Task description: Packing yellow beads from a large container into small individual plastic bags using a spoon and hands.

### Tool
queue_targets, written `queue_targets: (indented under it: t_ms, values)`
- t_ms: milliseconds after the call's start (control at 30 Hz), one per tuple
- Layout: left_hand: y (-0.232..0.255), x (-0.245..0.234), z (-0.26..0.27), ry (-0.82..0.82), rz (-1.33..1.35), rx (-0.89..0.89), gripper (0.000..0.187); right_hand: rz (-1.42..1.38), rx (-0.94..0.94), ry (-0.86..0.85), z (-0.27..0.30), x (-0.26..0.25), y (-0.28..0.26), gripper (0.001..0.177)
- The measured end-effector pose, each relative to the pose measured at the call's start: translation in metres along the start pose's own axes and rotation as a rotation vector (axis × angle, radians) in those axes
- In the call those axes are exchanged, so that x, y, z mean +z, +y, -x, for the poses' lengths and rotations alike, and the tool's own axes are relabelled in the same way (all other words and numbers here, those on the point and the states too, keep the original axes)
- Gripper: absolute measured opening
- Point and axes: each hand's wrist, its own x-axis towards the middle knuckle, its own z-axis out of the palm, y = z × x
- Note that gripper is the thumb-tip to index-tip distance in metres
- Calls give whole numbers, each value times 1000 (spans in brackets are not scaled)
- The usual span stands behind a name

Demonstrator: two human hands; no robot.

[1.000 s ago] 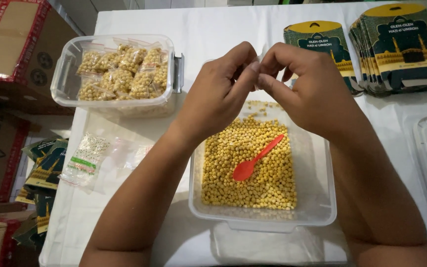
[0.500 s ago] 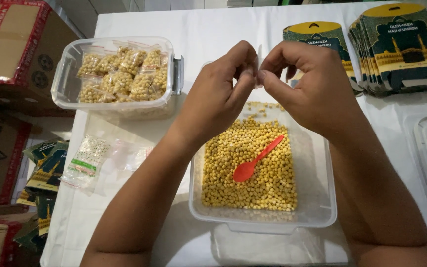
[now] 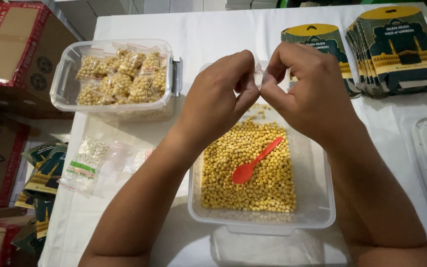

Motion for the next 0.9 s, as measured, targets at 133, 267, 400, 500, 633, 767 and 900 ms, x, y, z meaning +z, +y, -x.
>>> queue_targets:
  t_ms: [133,267,400,500,633,767,900]
  values:
    - [3,-2,-1,4,0,0,15,-9,-26,10,-1,-1,0,9]
    - [6,-5,-1,5,-54,63,15,-38,-41,-22,-3,-3,-3,7]
    - [12,-7,-2,90,-69,148,12,-151,51,-58,-5,-5,-7,4]
    - [14,-16,-3,139,-175,241,44,-194,108,-52,-5,-7,-4,9]
    - [10,-15,0,9,-349,208,61,-193,154,-57,-5,-8,-1,5]
    - [10,-13,-2,82,-383,275,38,-248,195,-106,-5,-9,-1,16]
    - [10,-14,-3,85,-380,308,39,-212,237,-117,-4,-10,2,27]
